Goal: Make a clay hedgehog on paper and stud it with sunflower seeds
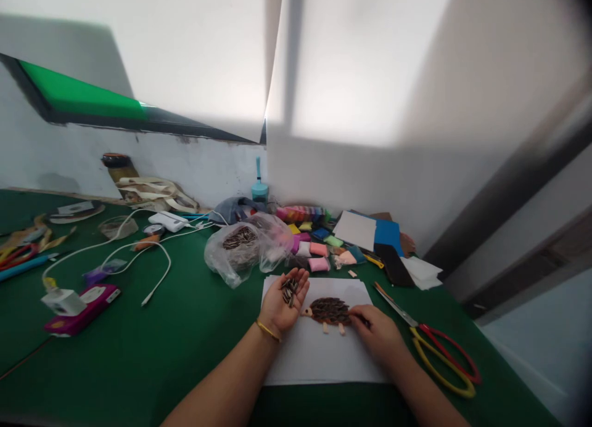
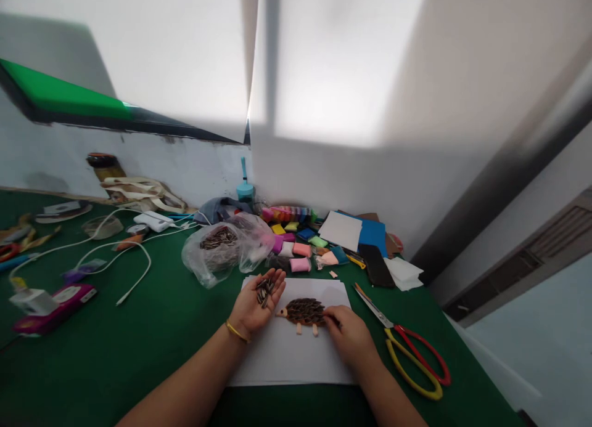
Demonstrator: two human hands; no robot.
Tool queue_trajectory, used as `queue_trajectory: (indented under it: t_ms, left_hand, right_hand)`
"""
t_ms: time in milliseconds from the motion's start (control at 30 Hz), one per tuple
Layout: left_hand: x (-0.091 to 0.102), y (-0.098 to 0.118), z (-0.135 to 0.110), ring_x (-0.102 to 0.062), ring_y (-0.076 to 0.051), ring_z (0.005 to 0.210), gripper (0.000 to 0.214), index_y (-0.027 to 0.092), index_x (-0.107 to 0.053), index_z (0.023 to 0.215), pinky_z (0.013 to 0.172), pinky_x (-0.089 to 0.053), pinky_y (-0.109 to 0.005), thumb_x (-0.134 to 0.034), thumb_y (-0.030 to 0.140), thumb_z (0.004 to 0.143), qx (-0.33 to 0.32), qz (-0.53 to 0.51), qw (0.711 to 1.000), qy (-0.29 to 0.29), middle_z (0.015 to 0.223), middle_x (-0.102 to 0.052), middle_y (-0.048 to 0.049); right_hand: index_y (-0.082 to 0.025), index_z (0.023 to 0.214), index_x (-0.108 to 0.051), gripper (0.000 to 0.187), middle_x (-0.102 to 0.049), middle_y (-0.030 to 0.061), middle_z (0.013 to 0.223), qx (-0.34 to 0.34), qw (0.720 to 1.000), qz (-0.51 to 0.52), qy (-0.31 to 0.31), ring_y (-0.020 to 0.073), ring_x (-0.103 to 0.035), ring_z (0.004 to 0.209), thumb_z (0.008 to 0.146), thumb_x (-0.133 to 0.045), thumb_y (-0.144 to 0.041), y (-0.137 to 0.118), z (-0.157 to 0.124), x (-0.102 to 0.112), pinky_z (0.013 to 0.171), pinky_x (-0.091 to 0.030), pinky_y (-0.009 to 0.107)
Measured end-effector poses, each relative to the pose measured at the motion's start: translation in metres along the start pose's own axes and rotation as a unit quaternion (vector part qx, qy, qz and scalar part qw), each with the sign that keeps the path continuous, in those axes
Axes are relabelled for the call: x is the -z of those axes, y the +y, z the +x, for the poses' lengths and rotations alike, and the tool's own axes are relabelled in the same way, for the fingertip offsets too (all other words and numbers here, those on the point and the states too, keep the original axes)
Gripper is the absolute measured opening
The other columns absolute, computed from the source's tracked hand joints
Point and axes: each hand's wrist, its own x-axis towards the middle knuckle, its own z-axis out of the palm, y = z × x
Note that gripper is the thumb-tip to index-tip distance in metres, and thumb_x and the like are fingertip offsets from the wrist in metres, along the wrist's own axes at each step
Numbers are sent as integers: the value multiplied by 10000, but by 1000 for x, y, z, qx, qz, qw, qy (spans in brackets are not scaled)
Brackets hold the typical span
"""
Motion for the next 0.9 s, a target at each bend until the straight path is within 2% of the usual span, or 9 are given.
queue_trajectory:
  t_ms: [500, 633, 767, 900]
  left_hand:
    - [3, -2, 1, -546, -265, 1116, 186, 98, -614, 921, 888, -497, -386, -464, 185, 857, 13, -3, 1000, -9, 1039, -644, -152]
    - [2, -3, -1, -532, -269, 1132, 198, 93, -614, 931, 897, -487, -383, -467, 204, 861, 19, 0, 1000, -20, 1059, -636, -159]
    - [-2, -7, -7, -516, -271, 1149, 232, 96, -608, 971, 901, -476, -386, -457, 242, 873, 47, 3, 998, -47, 1122, -610, -166]
    - [-4, -11, -12, -573, -239, 1071, 284, 117, -599, 1025, 794, -515, -334, -409, 284, 895, 100, 18, 990, -100, 1134, -612, -146]
  right_hand:
    - [-208, 877, -652, 236, -643, 56, 908, 3, 1000, -7, -11, 200, -573, 881, 843, -436, -298, -2, 5, -1, 796, -430, 309]
    - [-204, 859, -635, 197, -626, 53, 880, 18, 1000, 4, 11, 194, -566, 838, 847, -457, -287, -6, 3, 3, 762, -438, 312]
    - [-205, 875, -623, 177, -601, 52, 865, 90, 995, 1, 52, 185, -551, 828, 867, -455, -261, -33, 4, 6, 749, -434, 307]
    - [-239, 954, -640, 197, -599, 42, 868, 194, 980, -30, 45, 175, -537, 847, 864, -469, -199, -73, 20, -4, 748, -423, 292]
